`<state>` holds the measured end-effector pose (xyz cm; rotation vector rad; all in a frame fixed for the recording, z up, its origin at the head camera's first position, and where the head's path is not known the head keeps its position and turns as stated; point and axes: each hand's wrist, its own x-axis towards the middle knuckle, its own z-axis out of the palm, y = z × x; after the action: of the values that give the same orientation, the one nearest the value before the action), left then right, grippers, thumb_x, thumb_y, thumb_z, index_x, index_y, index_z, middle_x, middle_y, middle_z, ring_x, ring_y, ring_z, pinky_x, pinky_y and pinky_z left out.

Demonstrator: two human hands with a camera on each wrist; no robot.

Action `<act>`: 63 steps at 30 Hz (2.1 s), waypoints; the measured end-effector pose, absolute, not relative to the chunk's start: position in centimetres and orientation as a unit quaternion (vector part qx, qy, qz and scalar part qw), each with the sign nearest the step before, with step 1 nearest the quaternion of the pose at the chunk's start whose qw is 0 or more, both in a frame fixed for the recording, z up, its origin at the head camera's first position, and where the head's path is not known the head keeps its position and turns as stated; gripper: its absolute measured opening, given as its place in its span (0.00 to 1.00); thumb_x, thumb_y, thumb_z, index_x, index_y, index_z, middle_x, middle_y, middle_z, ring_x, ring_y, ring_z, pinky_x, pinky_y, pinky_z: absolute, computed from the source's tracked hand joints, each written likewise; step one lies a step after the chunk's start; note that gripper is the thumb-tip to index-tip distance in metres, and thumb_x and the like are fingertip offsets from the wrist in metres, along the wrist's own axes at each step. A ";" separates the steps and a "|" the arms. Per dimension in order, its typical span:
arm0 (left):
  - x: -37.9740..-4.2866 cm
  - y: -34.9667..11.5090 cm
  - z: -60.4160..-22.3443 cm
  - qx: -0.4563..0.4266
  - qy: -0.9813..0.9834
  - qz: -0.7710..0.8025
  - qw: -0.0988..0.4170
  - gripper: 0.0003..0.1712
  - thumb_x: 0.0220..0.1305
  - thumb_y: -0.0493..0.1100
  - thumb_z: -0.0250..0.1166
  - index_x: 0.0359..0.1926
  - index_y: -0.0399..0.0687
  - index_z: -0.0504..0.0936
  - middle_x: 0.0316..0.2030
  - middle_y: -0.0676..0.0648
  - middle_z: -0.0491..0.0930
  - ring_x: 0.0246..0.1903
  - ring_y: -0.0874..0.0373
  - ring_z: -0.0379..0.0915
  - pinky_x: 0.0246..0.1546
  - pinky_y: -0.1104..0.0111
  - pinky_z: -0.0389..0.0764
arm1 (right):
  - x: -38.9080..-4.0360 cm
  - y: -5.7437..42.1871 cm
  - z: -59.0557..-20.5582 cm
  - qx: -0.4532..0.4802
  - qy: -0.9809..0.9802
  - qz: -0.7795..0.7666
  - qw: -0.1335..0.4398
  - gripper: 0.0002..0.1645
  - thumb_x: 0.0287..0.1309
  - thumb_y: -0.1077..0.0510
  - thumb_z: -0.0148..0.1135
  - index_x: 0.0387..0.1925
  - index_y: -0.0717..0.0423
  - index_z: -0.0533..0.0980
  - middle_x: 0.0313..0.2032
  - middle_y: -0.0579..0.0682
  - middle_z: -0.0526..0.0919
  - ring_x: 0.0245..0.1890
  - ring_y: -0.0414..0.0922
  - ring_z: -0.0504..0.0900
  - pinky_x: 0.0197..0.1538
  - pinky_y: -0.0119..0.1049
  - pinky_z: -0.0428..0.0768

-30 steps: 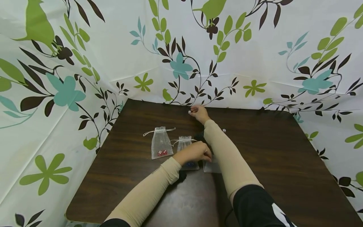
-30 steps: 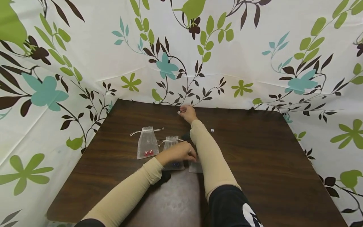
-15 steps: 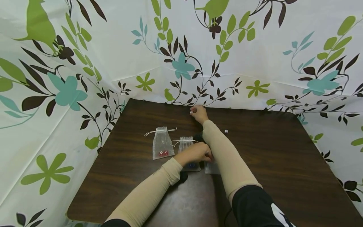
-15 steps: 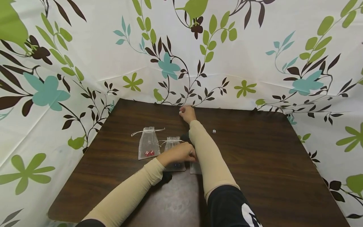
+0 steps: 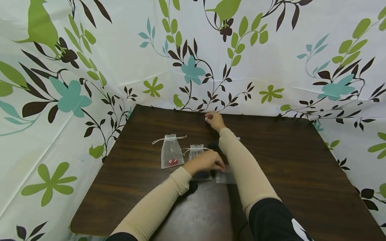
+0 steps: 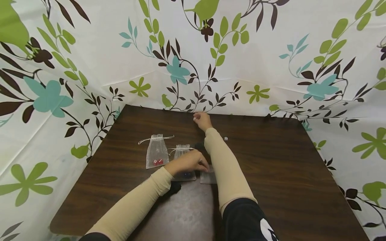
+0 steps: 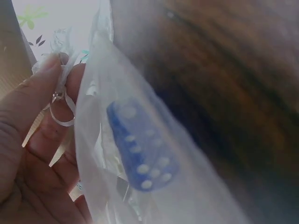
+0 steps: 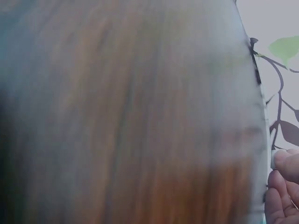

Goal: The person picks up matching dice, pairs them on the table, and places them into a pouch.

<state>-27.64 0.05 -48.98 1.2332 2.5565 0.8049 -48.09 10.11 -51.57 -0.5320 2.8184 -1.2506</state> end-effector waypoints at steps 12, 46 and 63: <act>-27.5 0.3 -48.0 0.426 0.861 0.264 0.084 0.05 0.64 0.45 0.72 0.38 0.52 0.93 0.36 0.57 0.89 0.36 0.69 0.82 0.39 0.77 0.78 | -47.2 15.2 -49.1 -0.144 0.891 -0.431 0.010 0.17 0.68 0.65 0.63 0.56 0.68 0.79 0.51 0.62 0.83 0.52 0.56 0.81 0.53 0.48 0.78; -27.1 0.5 -47.9 0.395 0.865 0.289 0.110 0.06 0.65 0.44 0.71 0.40 0.52 0.92 0.39 0.54 0.89 0.38 0.63 0.84 0.38 0.71 0.81 | -39.4 27.6 -51.1 -0.088 0.892 -0.440 0.061 0.16 0.65 0.65 0.66 0.53 0.67 0.80 0.47 0.59 0.83 0.45 0.49 0.79 0.50 0.39 0.76; -27.6 0.6 -47.8 0.394 0.867 0.289 0.097 0.06 0.65 0.43 0.71 0.40 0.51 0.92 0.39 0.53 0.89 0.40 0.63 0.84 0.40 0.72 0.80 | -38.8 27.7 -51.4 -0.100 0.890 -0.441 0.052 0.15 0.65 0.64 0.68 0.52 0.64 0.82 0.45 0.57 0.84 0.44 0.49 0.79 0.50 0.41 0.77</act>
<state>-27.61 0.60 -47.76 1.1673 2.5682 0.8552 -38.84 27.70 -51.40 -0.3050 2.7075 -1.3421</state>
